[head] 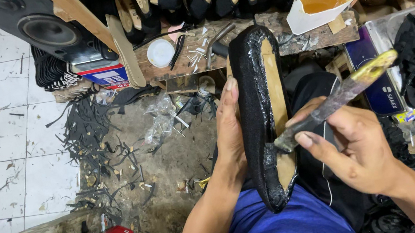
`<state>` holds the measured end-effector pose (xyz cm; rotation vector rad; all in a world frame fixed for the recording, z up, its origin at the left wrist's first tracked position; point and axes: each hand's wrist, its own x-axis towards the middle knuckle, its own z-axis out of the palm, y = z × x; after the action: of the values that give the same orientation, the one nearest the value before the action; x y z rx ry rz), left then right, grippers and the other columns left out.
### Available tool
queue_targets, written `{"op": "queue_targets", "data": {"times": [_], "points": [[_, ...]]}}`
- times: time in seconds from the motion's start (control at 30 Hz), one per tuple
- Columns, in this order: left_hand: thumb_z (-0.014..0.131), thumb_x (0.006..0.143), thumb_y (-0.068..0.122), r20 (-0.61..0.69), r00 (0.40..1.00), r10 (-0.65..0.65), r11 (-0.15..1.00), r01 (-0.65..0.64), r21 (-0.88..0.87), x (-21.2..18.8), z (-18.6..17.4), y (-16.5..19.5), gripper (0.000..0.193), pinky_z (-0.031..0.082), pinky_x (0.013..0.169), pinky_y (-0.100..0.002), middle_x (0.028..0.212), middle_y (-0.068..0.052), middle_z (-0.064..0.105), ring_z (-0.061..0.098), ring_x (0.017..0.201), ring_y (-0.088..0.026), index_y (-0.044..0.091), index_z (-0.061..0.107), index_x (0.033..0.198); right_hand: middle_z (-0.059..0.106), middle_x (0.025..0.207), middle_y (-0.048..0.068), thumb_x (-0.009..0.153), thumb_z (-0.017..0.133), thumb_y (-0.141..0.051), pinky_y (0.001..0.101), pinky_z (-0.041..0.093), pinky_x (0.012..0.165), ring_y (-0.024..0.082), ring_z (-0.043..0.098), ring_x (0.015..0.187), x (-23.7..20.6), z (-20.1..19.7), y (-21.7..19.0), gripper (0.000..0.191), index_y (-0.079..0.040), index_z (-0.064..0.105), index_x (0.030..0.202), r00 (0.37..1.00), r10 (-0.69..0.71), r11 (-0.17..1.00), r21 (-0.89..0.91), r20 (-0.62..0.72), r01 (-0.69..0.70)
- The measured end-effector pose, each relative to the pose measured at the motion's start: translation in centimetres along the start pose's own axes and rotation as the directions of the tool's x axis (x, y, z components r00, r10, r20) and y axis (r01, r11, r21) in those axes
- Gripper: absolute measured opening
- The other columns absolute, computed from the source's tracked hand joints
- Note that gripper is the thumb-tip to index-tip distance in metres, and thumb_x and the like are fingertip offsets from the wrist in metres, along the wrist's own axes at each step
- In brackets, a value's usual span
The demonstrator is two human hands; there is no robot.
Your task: The person holds a black fabric shoe upper on a last and brushes glue along its inner edge using a brush, dipping the brush into a glue container on the workbench. They rotate the shoe to coat different sections, briefly place the shoe on a rack, then resume brushing the edge.
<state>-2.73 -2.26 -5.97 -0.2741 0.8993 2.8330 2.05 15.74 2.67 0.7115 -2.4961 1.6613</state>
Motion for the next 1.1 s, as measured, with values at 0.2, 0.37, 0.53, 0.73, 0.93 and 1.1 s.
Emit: {"op": "queue_targets", "data": {"times": [0.2, 0.37, 0.53, 0.73, 0.93, 1.1], "points": [[0.059, 0.104, 0.035, 0.044, 0.999, -0.009, 1.000, 0.009, -0.001, -0.2, 0.0, -0.1, 0.043, 0.058, 0.089, -0.032, 0.117, -0.006, 0.068, 0.069, 0.100, -0.015, 0.007, 0.057, 0.137, 0.071, 0.086, 0.005, 0.085, 0.071, -0.001, 0.0243, 0.046, 0.061, 0.011, 0.061, 0.067, 0.7, -0.2, 0.1, 0.018, 0.001, 0.073, 0.103, 0.998, 0.042, 0.984, -0.171, -0.049, -0.050], [0.058, 0.107, 0.035, 0.114, 0.993, 0.023, 0.999, -0.026, 0.025, -0.7, -0.1, -0.3, 0.043, 0.057, 0.094, -0.031, 0.121, -0.006, 0.068, 0.069, 0.105, -0.015, 0.005, 0.056, 0.138, 0.071, 0.095, 0.007, 0.091, 0.071, -0.001, 0.0232, 0.048, 0.067, 0.011, 0.064, 0.075, 1.4, -0.2, 0.7, 0.015, 0.002, 0.070, 0.106, 0.992, -0.042, 0.987, -0.156, -0.119, 0.023], [0.060, 0.106, 0.033, 0.141, 0.990, 0.028, 0.998, -0.034, 0.044, -0.9, -0.5, -0.7, 0.045, 0.057, 0.095, -0.032, 0.122, -0.008, 0.068, 0.069, 0.106, -0.016, 0.003, 0.056, 0.139, 0.072, 0.103, 0.009, 0.097, 0.070, -0.001, 0.0233, 0.052, 0.081, 0.011, 0.067, 0.087, 2.1, -0.4, 0.8, 0.015, 0.003, 0.069, 0.111, 0.977, -0.130, 0.984, -0.145, -0.168, 0.106], [0.069, 0.099, 0.035, 0.201, 0.978, 0.046, 0.998, -0.052, 0.026, -1.0, -0.6, -0.8, 0.055, 0.057, 0.099, -0.032, 0.126, -0.008, 0.068, 0.069, 0.110, -0.017, 0.003, 0.053, 0.142, 0.069, 0.096, 0.009, 0.093, 0.070, -0.001, 0.0232, 0.046, 0.070, 0.009, 0.059, 0.077, 3.3, -0.8, 0.3, 0.015, 0.005, 0.068, 0.106, 0.962, -0.127, 0.980, -0.180, -0.243, 0.084], [0.073, 0.099, 0.035, 0.246, 0.967, 0.072, 0.997, -0.078, 0.014, -1.3, -0.8, -1.1, 0.062, 0.057, 0.099, -0.034, 0.128, -0.012, 0.067, 0.069, 0.111, -0.019, 0.000, 0.052, 0.144, 0.066, 0.088, 0.002, 0.099, 0.072, -0.002, 0.0186, 0.037, 0.059, 0.003, 0.049, 0.065, 3.7, -1.1, 0.3, 0.014, 0.002, 0.069, 0.112, 0.939, -0.178, 0.965, -0.238, -0.293, 0.109], [0.077, 0.095, 0.036, 0.229, 0.971, 0.075, 0.997, -0.079, 0.006, -0.9, -1.2, -1.3, 0.069, 0.057, 0.101, -0.035, 0.128, -0.012, 0.066, 0.069, 0.112, -0.019, 0.000, 0.047, 0.146, 0.065, 0.083, 0.000, 0.101, 0.074, -0.003, 0.0167, 0.032, 0.054, 0.000, 0.043, 0.061, 3.9, -1.1, 0.7, 0.014, 0.001, 0.069, 0.113, 0.925, -0.188, 0.965, -0.237, -0.330, 0.112]]}}
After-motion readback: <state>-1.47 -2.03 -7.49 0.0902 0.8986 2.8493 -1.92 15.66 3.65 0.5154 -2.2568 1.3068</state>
